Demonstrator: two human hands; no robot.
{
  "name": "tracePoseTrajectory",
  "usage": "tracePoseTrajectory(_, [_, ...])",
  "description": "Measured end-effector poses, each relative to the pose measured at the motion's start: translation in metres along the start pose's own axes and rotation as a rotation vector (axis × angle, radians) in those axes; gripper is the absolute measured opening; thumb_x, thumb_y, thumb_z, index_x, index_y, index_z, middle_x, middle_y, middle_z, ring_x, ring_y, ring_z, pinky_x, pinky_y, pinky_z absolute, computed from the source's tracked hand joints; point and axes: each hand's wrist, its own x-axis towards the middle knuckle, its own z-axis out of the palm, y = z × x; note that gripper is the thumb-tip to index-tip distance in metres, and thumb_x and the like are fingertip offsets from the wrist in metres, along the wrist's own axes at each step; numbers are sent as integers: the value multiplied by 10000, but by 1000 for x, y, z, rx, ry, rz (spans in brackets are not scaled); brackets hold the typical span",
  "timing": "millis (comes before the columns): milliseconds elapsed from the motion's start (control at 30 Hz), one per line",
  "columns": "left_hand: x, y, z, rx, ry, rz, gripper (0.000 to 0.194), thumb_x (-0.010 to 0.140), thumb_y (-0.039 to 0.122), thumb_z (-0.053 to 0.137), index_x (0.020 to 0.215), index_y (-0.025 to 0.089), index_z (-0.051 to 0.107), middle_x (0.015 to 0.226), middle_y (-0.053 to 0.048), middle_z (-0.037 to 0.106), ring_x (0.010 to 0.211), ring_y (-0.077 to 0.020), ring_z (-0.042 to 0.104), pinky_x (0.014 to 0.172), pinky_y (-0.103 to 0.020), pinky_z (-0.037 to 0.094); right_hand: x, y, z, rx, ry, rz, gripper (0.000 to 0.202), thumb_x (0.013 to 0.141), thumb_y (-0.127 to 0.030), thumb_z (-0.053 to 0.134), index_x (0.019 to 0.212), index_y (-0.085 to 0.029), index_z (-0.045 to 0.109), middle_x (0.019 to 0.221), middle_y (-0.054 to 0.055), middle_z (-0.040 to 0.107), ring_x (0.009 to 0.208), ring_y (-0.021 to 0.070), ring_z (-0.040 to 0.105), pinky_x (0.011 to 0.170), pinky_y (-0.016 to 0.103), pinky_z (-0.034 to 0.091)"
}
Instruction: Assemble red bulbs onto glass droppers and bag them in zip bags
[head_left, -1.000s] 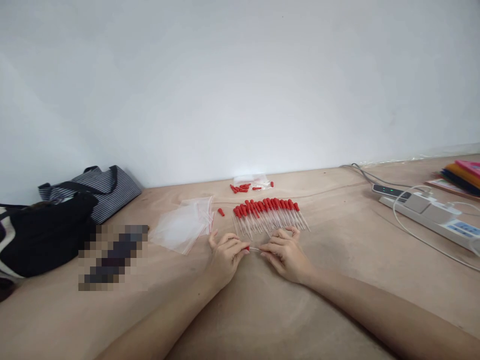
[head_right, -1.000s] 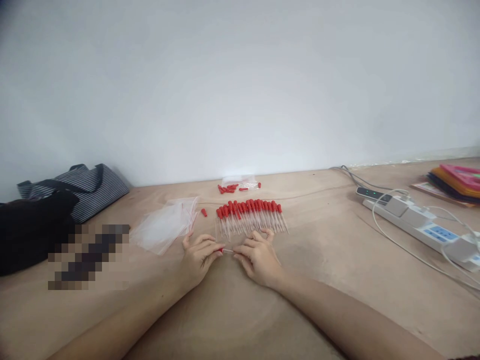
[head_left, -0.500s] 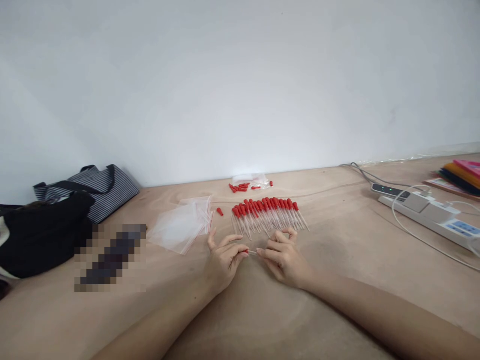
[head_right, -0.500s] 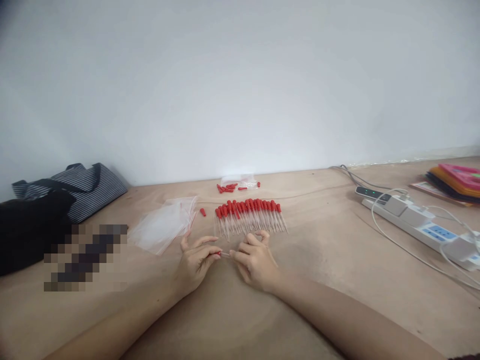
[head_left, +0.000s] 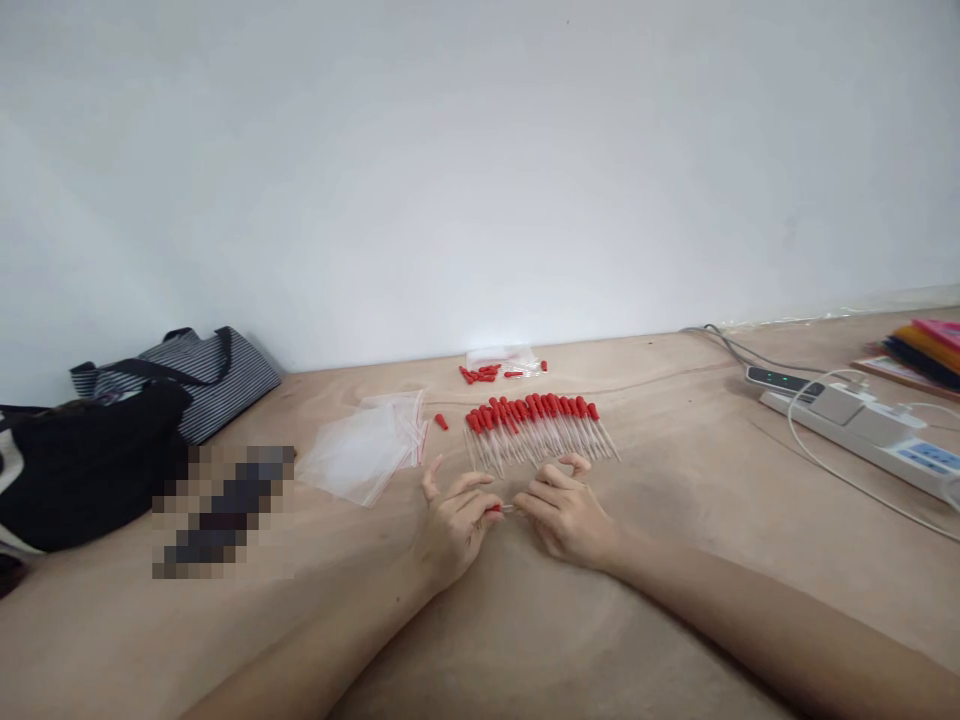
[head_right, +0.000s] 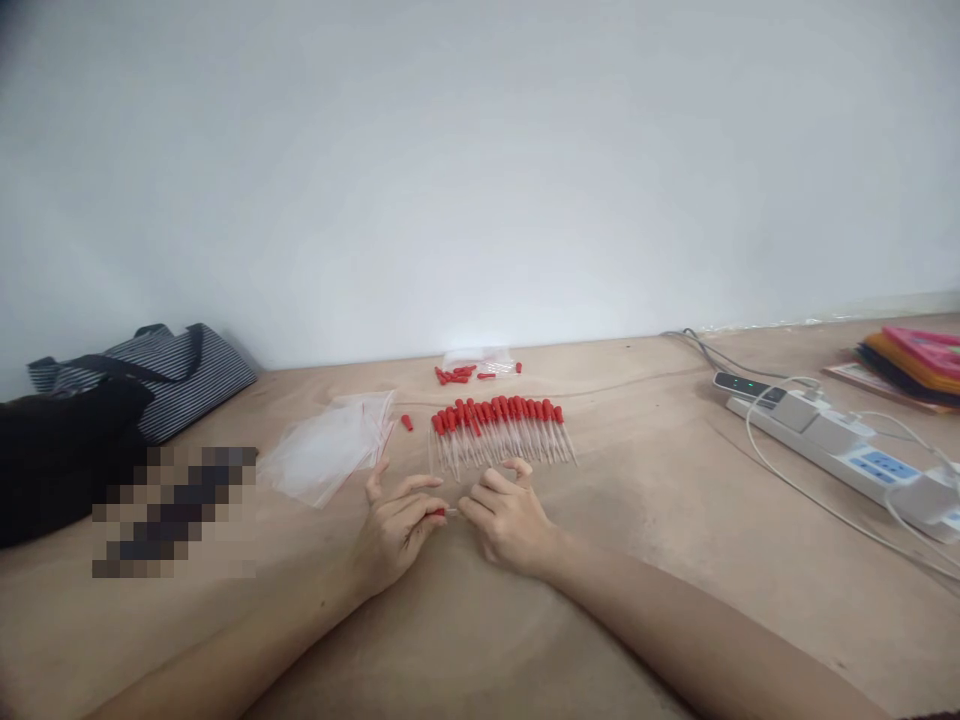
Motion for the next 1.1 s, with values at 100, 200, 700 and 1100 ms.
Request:
tracePoseTrajectory(100, [0,-1,3,30,37,26,265,889,246,402,696,198,577,590,58,652,841,-156,626,1026,-465,0,2,-1,2,14,-56,55,183,797,-133,407,720,-168,570,591,-10,551,681,133,421,770,362,176])
tracePoseTrajectory(200, [1,-4,4,94,46,80,246,888,259,417,721,205,589,605,61,667,870,-165,623,1025,-479,-14,3,-1,4,36,-116,108,196,824,-167,420,677,-164,548,581,-12,560,685,132,425,790,367,171])
tracePoseTrajectory(700, [1,-8,2,274,75,177,146,867,209,471,831,233,610,952,13,690,1027,-184,570,1024,-486,-61,-3,6,-2,-73,9,26,203,840,-199,437,700,-179,583,573,-23,555,706,121,463,868,377,150])
tracePoseTrajectory(1100, [3,-8,5,57,35,112,186,854,183,446,733,206,586,680,60,695,957,-175,609,1026,-465,-85,3,-1,5,25,-14,103,239,842,-190,407,650,-158,546,554,-12,536,663,124,425,797,357,186])
